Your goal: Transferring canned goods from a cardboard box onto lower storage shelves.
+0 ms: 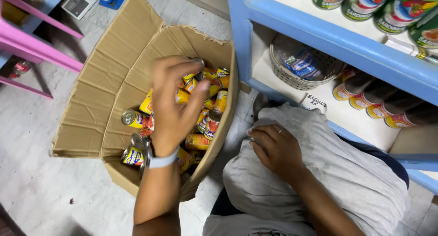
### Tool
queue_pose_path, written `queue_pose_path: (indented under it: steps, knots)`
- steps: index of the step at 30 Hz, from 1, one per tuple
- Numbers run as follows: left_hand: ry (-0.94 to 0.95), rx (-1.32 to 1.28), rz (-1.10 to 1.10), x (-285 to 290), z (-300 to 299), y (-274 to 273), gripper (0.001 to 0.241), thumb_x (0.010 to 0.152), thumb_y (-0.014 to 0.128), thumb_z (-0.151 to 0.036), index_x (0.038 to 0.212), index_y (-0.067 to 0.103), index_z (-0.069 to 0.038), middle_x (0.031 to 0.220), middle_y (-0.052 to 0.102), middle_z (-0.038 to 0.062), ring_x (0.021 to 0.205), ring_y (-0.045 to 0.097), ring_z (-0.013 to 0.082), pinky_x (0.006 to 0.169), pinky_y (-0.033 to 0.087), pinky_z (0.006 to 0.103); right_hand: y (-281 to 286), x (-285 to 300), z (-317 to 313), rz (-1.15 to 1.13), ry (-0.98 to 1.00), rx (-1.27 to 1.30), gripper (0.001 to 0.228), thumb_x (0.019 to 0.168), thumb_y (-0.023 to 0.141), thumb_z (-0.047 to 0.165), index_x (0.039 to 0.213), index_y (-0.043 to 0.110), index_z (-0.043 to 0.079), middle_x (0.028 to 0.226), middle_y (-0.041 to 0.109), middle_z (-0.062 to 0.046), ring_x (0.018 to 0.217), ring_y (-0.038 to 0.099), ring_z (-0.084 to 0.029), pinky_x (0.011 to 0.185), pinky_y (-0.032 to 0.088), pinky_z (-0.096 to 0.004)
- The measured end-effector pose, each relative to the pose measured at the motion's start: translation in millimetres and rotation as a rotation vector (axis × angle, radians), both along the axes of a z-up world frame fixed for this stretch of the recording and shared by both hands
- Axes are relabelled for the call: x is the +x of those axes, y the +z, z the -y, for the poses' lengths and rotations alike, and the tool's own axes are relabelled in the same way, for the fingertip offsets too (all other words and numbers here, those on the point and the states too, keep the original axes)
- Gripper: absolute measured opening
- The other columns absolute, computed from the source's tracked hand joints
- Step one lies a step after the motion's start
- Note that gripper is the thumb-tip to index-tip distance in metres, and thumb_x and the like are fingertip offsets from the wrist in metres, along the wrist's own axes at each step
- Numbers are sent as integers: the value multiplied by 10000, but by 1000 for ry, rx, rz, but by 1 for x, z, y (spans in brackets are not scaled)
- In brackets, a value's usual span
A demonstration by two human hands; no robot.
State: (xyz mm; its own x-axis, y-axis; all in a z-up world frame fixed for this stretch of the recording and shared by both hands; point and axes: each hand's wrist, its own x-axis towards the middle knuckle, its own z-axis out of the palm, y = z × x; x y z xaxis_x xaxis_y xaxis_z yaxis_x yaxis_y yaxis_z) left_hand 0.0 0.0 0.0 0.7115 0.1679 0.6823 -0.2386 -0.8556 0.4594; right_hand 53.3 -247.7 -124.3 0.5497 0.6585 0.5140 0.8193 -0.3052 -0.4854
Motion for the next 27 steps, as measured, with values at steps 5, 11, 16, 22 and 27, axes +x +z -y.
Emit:
queue_pose_path:
  steps: [5,11,16,22,27]
  knots:
    - [-102,45,-826,1,-58,-135,639,781,809,-233,1361,583,-86,1267,656,189,1147,611,381,974,499,460,-4,-1,-1,9,-14,-44,191,865,744,217,1042,729,146,1053,705,3,976,675,-215,819,534,-352]
    - [-95,-53,-1170,1,-67,-214,973,593,884,-297,1410,451,5,1225,659,262,1117,640,394,953,525,447,-8,-2,-1,9,-22,-77,181,868,741,235,1028,733,151,1037,710,0,966,672,-227,860,528,-372]
    - [-234,-34,-995,2,-84,-238,812,601,905,-290,1322,615,-55,1283,690,221,1166,645,383,1005,515,427,-18,-1,0,49,-50,-62,189,868,739,240,1034,727,152,1050,711,-20,985,676,-246,893,523,-393]
    - [-19,-514,-650,4,-52,-126,721,646,850,-99,1322,598,-75,1237,617,130,1100,639,270,878,557,377,-22,1,3,28,-55,-15,289,869,750,233,1141,709,142,1112,699,-70,1016,673,-282,921,517,-412]
    - [-194,-144,-389,2,-2,-62,703,586,879,-83,1247,639,-77,1190,639,105,1105,651,230,951,517,366,16,4,12,-338,6,333,528,896,767,175,1367,566,47,1327,604,-174,1209,628,-363,1004,516,-413]
